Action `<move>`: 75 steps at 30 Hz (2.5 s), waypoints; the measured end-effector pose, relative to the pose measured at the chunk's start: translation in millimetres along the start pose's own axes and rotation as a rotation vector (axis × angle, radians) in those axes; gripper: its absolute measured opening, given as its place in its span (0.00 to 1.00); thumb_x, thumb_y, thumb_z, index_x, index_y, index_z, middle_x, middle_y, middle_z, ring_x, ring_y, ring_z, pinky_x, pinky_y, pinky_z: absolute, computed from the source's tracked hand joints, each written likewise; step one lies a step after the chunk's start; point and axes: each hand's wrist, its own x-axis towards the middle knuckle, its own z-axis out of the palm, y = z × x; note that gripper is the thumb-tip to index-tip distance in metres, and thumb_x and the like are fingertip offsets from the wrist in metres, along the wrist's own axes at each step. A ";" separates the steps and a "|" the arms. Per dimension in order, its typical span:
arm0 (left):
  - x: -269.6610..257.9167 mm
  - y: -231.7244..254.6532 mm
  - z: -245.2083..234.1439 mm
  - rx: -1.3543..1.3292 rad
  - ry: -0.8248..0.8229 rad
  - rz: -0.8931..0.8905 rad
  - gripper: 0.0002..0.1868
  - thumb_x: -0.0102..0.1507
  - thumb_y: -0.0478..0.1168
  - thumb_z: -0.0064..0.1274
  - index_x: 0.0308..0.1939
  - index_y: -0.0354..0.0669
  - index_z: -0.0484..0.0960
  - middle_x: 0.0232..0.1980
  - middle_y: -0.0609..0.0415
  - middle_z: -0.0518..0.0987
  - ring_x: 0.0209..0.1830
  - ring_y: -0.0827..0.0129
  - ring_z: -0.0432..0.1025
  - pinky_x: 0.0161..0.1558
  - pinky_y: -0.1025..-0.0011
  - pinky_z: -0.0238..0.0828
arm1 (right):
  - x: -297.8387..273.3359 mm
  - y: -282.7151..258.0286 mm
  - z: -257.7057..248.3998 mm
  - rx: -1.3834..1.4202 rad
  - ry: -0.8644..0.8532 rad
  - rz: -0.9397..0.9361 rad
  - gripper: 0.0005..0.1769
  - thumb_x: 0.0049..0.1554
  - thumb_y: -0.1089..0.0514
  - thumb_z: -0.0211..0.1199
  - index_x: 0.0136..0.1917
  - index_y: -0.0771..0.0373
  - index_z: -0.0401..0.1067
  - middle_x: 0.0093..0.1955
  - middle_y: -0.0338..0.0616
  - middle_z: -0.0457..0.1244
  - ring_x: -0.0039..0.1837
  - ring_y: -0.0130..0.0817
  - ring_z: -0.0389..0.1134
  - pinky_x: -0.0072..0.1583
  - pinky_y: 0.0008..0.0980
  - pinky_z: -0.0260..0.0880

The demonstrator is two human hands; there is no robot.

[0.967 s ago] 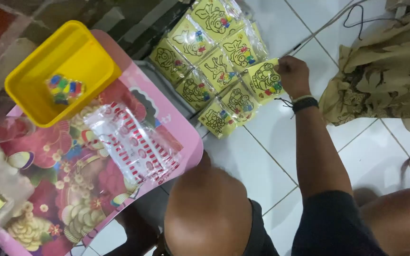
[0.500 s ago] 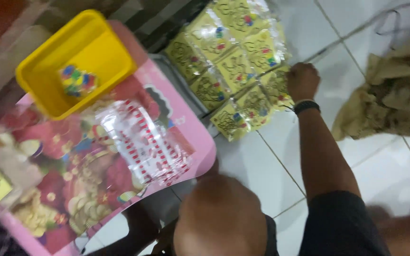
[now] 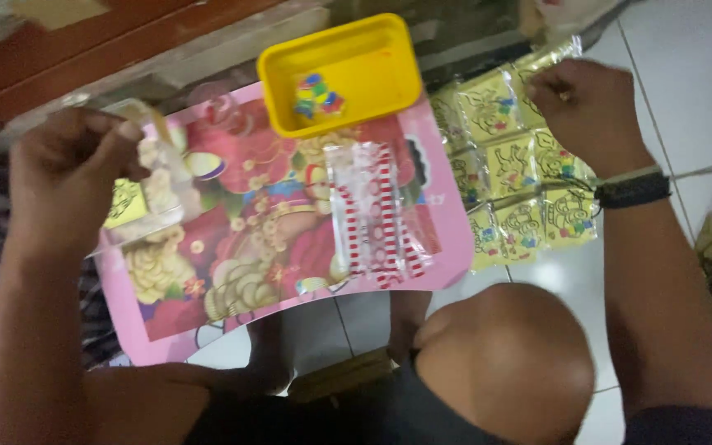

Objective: The person places small colored items and a printed card into a plastic bag by hand and then seals it.

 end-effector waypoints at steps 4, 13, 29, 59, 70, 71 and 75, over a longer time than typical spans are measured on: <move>-11.6 12.2 -19.0 0.084 -0.029 0.018 0.04 0.75 0.31 0.56 0.49 0.30 0.80 0.34 0.52 0.77 0.30 0.73 0.70 0.35 0.77 0.66 | 68.0 -129.1 -20.9 0.170 -0.212 -0.178 0.06 0.66 0.69 0.67 0.56 0.75 0.79 0.37 0.48 0.67 0.33 0.33 0.58 0.37 0.32 0.57; -22.2 -18.5 -42.6 0.318 -0.020 0.355 0.07 0.69 0.37 0.66 0.41 0.36 0.87 0.22 0.57 0.76 0.15 0.73 0.63 0.21 0.73 0.56 | 54.2 -190.6 132.3 -0.540 -0.443 -0.098 0.10 0.52 0.61 0.58 0.43 0.64 0.80 0.41 0.57 0.70 0.38 0.56 0.71 0.41 0.49 0.70; -70.5 -51.9 156.0 0.649 -0.722 0.658 0.27 0.63 0.42 0.61 0.67 0.52 0.76 0.69 0.43 0.73 0.68 0.47 0.70 0.65 0.50 0.67 | 38.4 -173.2 147.5 -0.185 -0.547 0.003 0.06 0.56 0.61 0.65 0.41 0.47 0.77 0.44 0.38 0.71 0.56 0.52 0.72 0.61 0.51 0.69; -42.3 44.1 97.2 -0.807 -0.186 0.182 0.25 0.61 0.36 0.59 0.61 0.32 0.75 0.60 0.43 0.80 0.55 0.64 0.75 0.56 0.69 0.74 | 57.6 -294.3 20.6 0.829 0.143 0.079 0.05 0.71 0.65 0.55 0.52 0.67 0.71 0.40 0.39 0.65 0.37 0.23 0.63 0.42 0.22 0.68; -43.8 -7.7 -35.4 -0.598 0.150 -0.008 0.08 0.60 0.37 0.67 0.43 0.42 0.88 0.30 0.53 0.84 0.28 0.76 0.78 0.34 0.75 0.81 | 70.6 -367.6 67.3 1.071 -0.345 0.067 0.25 0.55 0.66 0.72 0.64 0.68 0.69 0.50 0.46 0.69 0.48 0.23 0.72 0.54 0.25 0.75; -42.9 -10.0 -38.1 -0.604 0.147 -0.007 0.08 0.60 0.37 0.67 0.43 0.42 0.88 0.30 0.53 0.84 0.28 0.76 0.78 0.34 0.75 0.81 | 73.7 -372.7 68.8 1.065 -0.343 0.069 0.25 0.55 0.66 0.72 0.64 0.68 0.69 0.50 0.46 0.69 0.48 0.23 0.72 0.54 0.25 0.75; -44.2 -26.8 -42.2 -0.578 -0.068 -0.019 0.10 0.61 0.30 0.62 0.46 0.36 0.87 0.36 0.48 0.85 0.33 0.75 0.78 0.38 0.75 0.83 | 79.9 -385.4 84.4 1.130 -0.388 0.060 0.34 0.52 0.67 0.74 0.69 0.66 0.65 0.53 0.47 0.69 0.52 0.25 0.73 0.57 0.25 0.75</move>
